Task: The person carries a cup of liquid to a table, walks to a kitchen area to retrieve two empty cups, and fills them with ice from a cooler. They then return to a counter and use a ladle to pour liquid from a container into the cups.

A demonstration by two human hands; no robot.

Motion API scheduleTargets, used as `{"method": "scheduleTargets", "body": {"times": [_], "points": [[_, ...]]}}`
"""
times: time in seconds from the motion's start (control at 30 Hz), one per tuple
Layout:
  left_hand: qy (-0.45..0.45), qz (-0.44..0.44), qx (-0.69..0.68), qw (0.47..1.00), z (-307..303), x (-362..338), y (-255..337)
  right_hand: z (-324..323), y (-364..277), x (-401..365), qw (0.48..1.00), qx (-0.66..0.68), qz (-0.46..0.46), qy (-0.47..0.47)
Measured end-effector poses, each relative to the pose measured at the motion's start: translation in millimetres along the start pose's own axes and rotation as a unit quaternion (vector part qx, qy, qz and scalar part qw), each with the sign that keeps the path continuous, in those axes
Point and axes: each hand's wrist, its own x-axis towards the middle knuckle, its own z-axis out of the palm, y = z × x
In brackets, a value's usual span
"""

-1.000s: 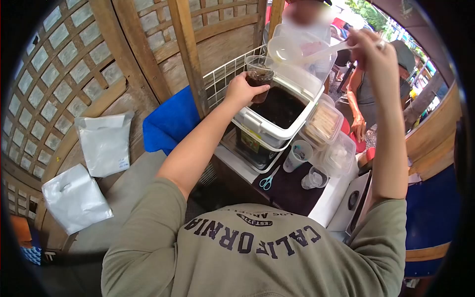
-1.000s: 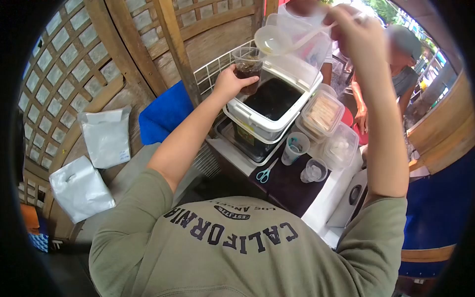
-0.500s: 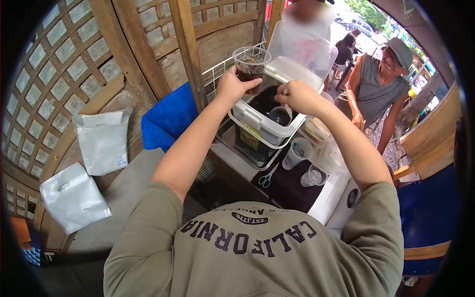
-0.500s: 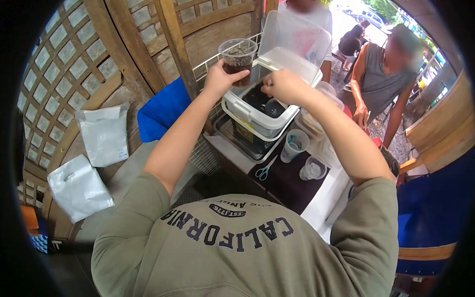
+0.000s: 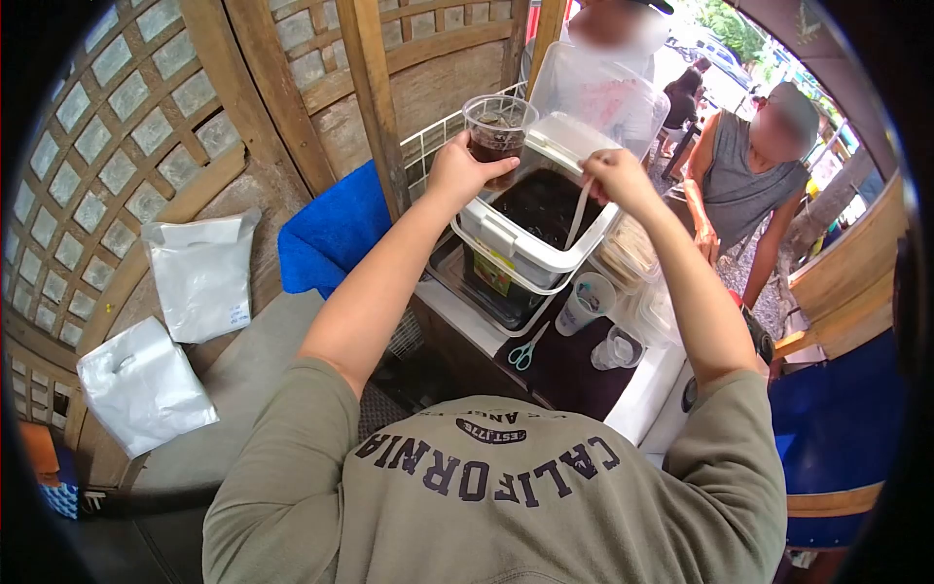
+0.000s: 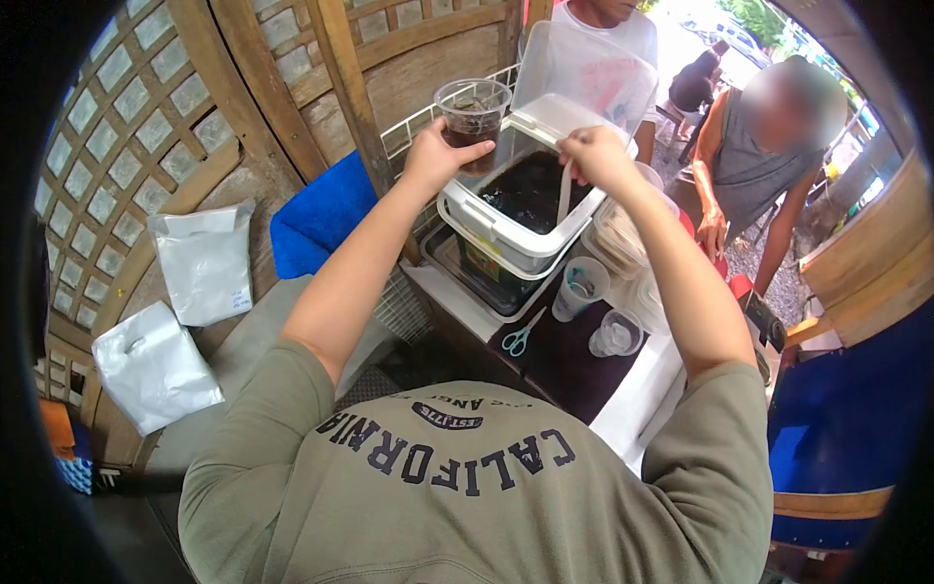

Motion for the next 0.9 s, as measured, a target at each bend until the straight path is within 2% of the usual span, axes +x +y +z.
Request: {"method": "scheduleTargets", "body": {"times": [0.07,0.1,0.33,0.57,0.73,0.77,0.87,0.9], "points": [[-0.008,-0.002,0.001,1.000,0.4,1.1,-4.1,-22.3,3.3,4.4,0.999,0.045,0.004,0.015],[-0.012,0.001,0.004,1.000,0.1,1.4,-4.9,-30.0,-15.4,-6.1,1.000,0.007,-0.002,0.025],[-0.021,0.014,0.021,0.999,-2.2,-1.6,-9.0,-68.8,-45.6,-9.0,0.996,0.049,-0.019,0.073],[-0.017,0.006,0.018,1.000,-3.5,-2.3,-10.1,-103.7,-99.3,-13.9,0.991,0.022,-0.023,0.131],[-0.023,0.017,0.008,1.000,1.0,4.3,-20.1,-153.7,-120.7,4.1,0.986,0.013,-0.080,0.146],[-0.028,0.020,-0.002,0.999,3.3,7.1,-26.8,-162.5,-125.6,9.2,0.983,0.063,-0.102,0.136],[-0.029,0.016,0.059,0.998,4.5,6.2,-22.9,-191.3,-142.2,27.6,0.983,0.056,-0.092,0.149],[-0.033,0.013,0.073,0.997,4.5,4.5,-17.6,-166.2,-162.1,14.7,0.959,0.173,-0.109,0.196]]}}
